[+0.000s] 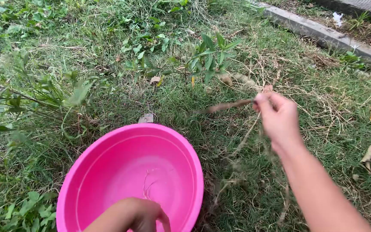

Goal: Manually pick up weeds and dry grass and place them into a pink plastic bowl.

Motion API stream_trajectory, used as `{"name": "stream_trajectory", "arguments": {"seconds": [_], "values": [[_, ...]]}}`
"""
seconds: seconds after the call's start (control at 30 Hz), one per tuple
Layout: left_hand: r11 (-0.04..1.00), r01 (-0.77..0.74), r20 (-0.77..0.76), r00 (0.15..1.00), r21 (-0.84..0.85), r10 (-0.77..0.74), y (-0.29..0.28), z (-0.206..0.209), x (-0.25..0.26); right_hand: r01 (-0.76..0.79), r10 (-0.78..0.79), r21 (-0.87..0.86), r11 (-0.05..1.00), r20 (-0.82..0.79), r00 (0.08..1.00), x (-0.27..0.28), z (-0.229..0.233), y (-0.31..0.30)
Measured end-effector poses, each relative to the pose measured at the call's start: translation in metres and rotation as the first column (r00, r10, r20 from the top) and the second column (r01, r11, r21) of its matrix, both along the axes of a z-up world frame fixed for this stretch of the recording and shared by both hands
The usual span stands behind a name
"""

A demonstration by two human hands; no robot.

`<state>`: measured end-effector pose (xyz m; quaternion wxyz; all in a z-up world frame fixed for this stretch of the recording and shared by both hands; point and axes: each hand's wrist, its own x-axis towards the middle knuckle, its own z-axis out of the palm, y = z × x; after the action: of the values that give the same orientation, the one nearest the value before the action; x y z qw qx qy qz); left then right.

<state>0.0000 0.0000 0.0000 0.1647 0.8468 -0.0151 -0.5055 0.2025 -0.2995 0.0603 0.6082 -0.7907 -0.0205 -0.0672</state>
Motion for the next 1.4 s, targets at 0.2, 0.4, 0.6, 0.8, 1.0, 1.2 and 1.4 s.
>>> {"name": "stream_trajectory", "arguments": {"seconds": [0.2,0.4,0.6,0.8,1.0,1.2,1.4], "values": [[0.98,-0.165,0.494,0.846,-0.113,0.199,-0.011,0.002,0.02,-0.15,0.131,0.144,0.978,0.133,0.982,-0.026,0.085,0.021],[0.049,-0.667,-0.261,0.357,-0.744,0.897,-0.019,0.12,0.051,-0.379,0.303,0.571,0.728,0.228,0.925,-0.067,0.098,0.096],[-0.271,-0.569,-0.515,0.325,-0.776,0.793,0.01,0.129,0.043,-0.523,0.504,0.04,0.851,0.217,0.836,-0.092,0.021,0.166],[0.376,-0.744,0.027,0.435,-0.553,0.9,0.063,0.031,0.022,-0.692,0.751,-0.412,0.593,-0.026,0.66,-0.092,-0.034,0.149],[0.725,-0.688,0.289,0.689,-0.027,0.665,0.105,-0.035,-0.005,-0.446,0.428,-0.565,0.695,-0.173,0.887,-0.079,-0.044,0.128],[0.702,-0.709,0.623,0.579,0.067,0.526,0.094,0.016,0.002,-0.589,0.357,-0.171,0.79,-0.653,0.668,-0.081,-0.089,0.12],[0.822,-0.562,0.963,0.157,-0.097,0.221,0.051,0.077,0.018,-0.349,0.336,0.049,0.936,-0.423,0.842,-0.035,-0.036,0.08]]}}
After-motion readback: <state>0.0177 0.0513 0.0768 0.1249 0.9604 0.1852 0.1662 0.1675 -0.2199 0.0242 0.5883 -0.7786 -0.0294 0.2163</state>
